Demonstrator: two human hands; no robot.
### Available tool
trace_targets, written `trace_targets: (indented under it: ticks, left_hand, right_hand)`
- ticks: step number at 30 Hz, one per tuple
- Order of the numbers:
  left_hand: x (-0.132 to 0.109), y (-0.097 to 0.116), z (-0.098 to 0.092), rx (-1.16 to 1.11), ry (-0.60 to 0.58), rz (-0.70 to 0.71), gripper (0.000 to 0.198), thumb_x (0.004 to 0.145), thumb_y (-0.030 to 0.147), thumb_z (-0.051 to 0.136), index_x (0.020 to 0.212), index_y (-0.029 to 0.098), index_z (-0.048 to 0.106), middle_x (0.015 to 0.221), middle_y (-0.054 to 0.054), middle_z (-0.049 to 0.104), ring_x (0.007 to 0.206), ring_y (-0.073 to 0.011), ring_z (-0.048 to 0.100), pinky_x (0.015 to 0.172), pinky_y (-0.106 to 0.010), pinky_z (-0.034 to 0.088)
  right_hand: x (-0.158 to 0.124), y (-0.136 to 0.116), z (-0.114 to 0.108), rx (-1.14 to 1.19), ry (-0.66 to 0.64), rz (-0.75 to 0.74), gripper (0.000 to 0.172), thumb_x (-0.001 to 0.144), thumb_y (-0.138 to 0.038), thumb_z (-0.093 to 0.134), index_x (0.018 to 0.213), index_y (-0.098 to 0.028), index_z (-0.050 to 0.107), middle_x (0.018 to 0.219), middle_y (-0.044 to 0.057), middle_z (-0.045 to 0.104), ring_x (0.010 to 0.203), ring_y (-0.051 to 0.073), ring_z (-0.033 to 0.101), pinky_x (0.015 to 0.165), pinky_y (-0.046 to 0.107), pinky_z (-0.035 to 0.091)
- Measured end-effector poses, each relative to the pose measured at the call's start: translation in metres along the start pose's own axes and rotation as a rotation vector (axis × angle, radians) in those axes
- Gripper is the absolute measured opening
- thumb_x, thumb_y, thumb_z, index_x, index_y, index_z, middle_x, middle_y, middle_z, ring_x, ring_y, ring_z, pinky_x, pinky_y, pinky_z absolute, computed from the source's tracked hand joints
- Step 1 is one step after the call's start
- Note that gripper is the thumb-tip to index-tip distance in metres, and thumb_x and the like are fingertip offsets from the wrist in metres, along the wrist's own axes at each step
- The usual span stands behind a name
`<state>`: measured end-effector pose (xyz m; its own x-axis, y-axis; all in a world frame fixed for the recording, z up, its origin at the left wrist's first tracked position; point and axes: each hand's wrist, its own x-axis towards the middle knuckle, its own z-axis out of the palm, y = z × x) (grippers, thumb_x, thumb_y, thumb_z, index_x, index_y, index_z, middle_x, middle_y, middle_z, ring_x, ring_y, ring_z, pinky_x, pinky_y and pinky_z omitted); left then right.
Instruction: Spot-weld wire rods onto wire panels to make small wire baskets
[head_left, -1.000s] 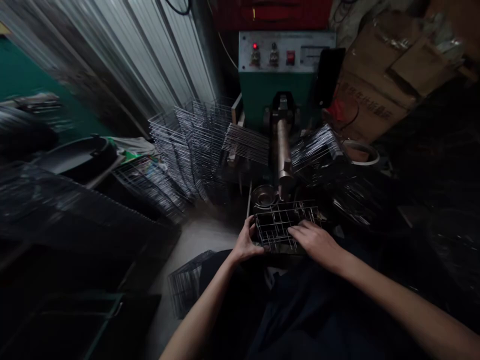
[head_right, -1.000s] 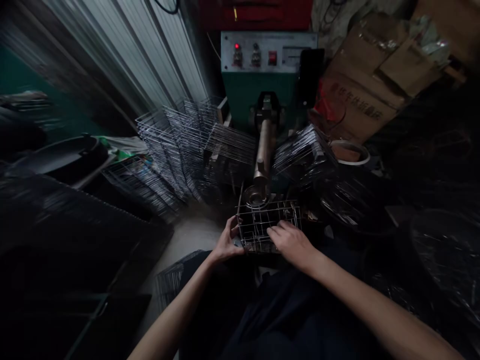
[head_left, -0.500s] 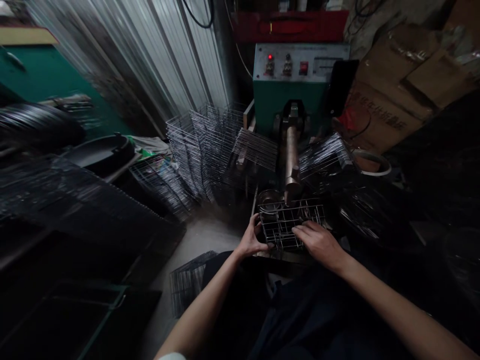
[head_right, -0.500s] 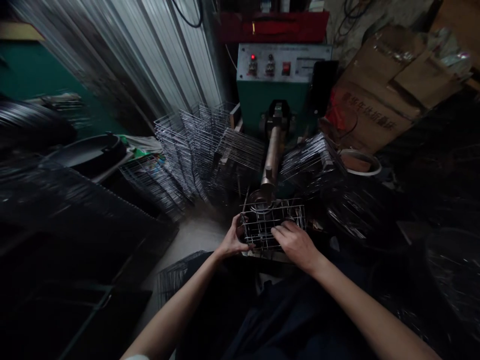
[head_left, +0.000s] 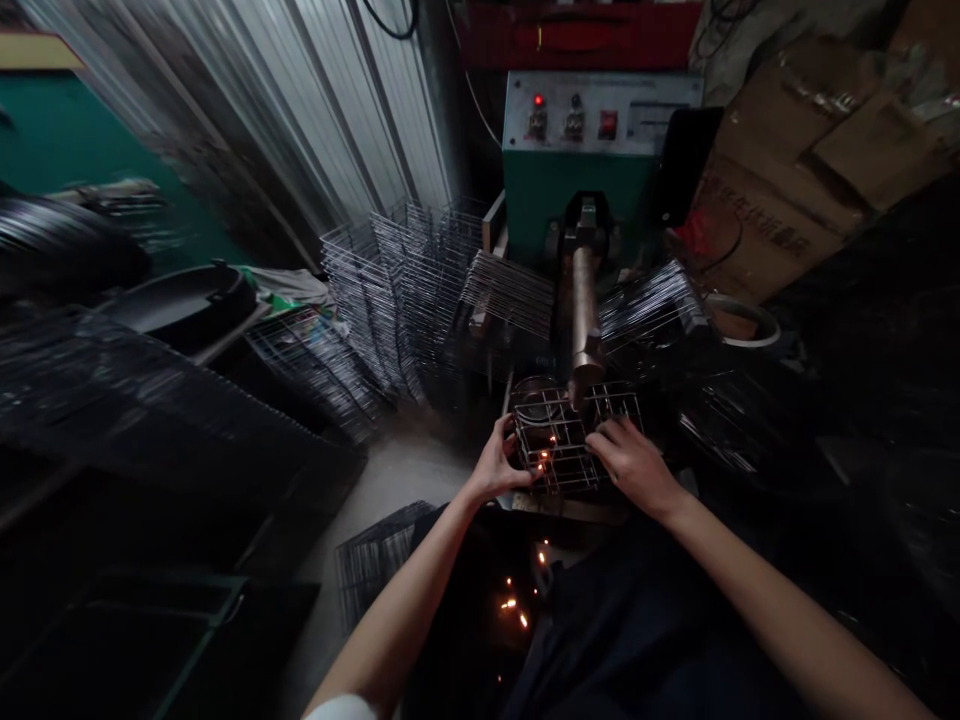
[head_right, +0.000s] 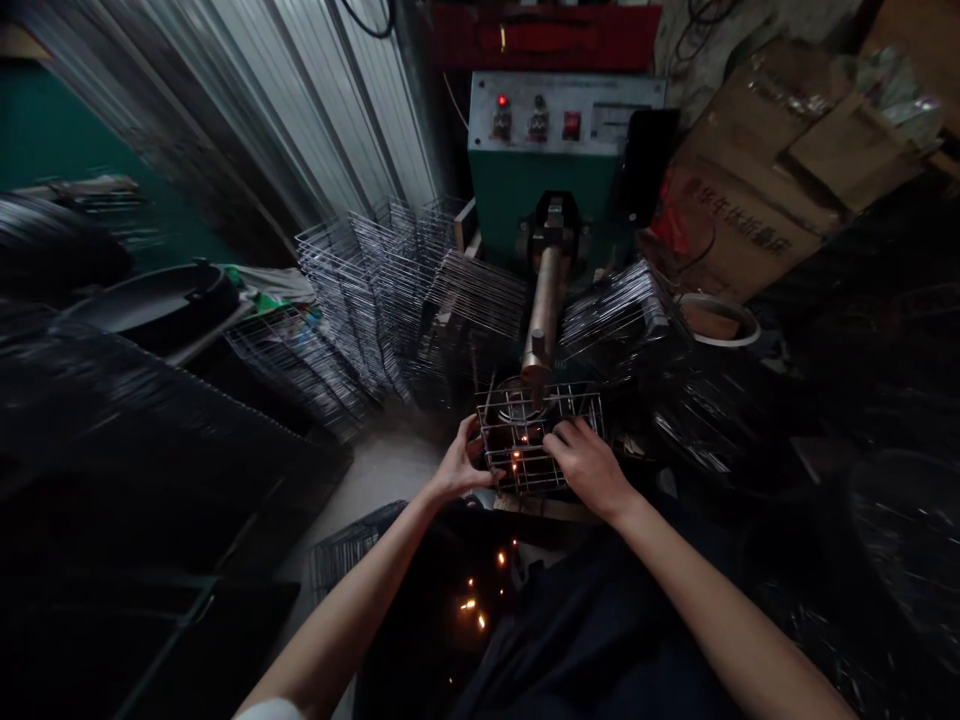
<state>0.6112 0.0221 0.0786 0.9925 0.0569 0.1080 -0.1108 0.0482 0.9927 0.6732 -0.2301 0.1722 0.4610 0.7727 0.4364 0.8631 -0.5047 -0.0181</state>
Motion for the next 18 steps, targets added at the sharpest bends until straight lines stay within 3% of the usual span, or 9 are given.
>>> trace_targets:
  ticks: [10, 14, 18]
  left_hand:
    - [0.03, -0.004, -0.011, -0.011, 0.01, 0.036, 0.107, 0.051, 0.024, 0.091, 0.139, 0.025, 0.031, 0.14, -0.015, 0.049, 0.122, -0.0315, 0.059, 0.106, -0.052, 0.047]
    - [0.04, 0.001, -0.013, -0.066, -0.018, -0.049, 0.108, 0.052, 0.024, 0.091, 0.141, 0.025, 0.031, 0.142, -0.018, 0.048, 0.113, -0.0318, 0.064, 0.096, -0.051, 0.054]
    - [0.052, 0.003, -0.017, -0.103, -0.015, -0.091, 0.11, 0.052, 0.023, 0.091, 0.143, 0.022, 0.03, 0.143, -0.021, 0.048, 0.118, -0.0357, 0.062, 0.096, -0.052, 0.054]
  right_hand:
    - [0.017, 0.016, 0.005, 0.036, 0.136, 0.133, 0.023, 0.096, -0.036, 0.059, 0.083, -0.018, 0.065, 0.087, 0.009, 0.06, 0.088, 0.024, 0.055, 0.081, 0.034, 0.05]
    - [0.021, 0.023, 0.009, -0.026, 0.117, 0.141, 0.022, 0.097, -0.032, 0.058, 0.082, -0.018, 0.066, 0.085, 0.008, 0.06, 0.085, 0.024, 0.055, 0.08, 0.035, 0.048]
    - [0.029, 0.032, 0.013, 0.001, 0.092, 0.137, 0.014, 0.097, -0.025, 0.059, 0.087, -0.018, 0.067, 0.087, 0.008, 0.061, 0.088, 0.024, 0.056, 0.083, 0.034, 0.049]
